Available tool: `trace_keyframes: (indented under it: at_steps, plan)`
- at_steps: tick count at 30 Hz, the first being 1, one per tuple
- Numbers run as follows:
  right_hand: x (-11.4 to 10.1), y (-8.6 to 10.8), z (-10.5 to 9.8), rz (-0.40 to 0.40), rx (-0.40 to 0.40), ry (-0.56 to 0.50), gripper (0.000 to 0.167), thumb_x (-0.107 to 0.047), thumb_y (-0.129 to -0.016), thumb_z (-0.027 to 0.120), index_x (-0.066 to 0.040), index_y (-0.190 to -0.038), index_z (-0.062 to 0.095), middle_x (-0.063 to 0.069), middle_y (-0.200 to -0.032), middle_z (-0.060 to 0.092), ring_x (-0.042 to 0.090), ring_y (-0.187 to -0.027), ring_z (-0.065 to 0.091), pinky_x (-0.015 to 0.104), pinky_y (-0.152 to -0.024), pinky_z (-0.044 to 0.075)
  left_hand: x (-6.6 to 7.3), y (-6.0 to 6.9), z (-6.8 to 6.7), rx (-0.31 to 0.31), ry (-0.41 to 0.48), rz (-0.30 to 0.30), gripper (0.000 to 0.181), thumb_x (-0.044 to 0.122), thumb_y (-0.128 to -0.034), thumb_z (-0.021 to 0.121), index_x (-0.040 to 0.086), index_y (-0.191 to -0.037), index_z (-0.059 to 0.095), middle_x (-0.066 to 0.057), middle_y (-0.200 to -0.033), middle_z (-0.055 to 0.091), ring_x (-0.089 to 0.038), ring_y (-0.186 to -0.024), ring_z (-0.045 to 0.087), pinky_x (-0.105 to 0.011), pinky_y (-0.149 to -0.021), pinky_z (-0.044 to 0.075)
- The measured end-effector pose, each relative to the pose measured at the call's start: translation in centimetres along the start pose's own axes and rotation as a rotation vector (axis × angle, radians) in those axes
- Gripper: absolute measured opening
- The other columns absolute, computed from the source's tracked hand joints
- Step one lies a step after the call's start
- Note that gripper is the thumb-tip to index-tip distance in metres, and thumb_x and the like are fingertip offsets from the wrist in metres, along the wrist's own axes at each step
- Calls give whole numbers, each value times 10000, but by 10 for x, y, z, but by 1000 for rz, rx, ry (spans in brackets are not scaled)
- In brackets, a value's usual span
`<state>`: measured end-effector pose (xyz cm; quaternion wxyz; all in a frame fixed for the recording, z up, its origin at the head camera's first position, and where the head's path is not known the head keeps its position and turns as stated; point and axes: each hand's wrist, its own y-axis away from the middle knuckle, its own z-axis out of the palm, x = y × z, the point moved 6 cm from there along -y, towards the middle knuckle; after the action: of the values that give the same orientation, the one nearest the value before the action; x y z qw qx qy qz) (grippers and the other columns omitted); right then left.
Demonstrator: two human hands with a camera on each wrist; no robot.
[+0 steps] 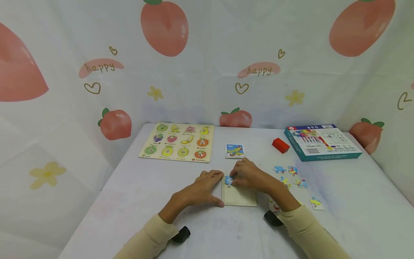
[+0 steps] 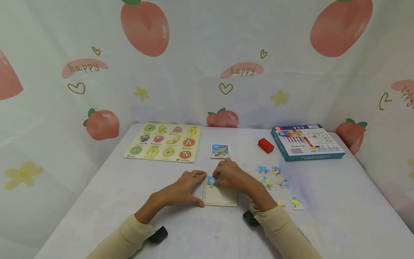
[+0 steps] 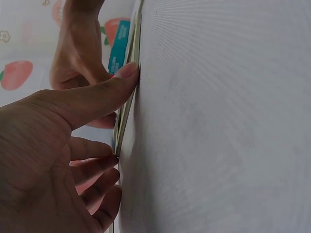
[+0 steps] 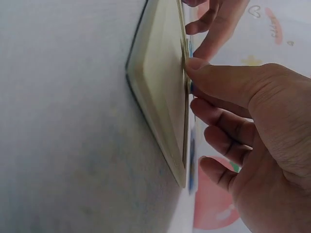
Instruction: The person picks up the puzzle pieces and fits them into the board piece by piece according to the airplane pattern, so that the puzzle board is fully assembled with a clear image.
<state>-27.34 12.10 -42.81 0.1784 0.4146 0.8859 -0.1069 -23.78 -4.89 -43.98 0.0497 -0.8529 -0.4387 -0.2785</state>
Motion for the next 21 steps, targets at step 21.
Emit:
trace_keyframes:
  at_steps: [21]
  plan:
    - [-3, -1, -1, -16, 23, -16, 162, -187, -912, 847, -105, -1050, 832, -12, -1022, 715, 230, -1091, 587, 445, -978, 506, 0, 0, 0, 3, -5, 12, 1006, 478, -845, 886, 104, -1641, 397, -25, -1670, 392, -270, -1424, 392, -499, -1179, 369]
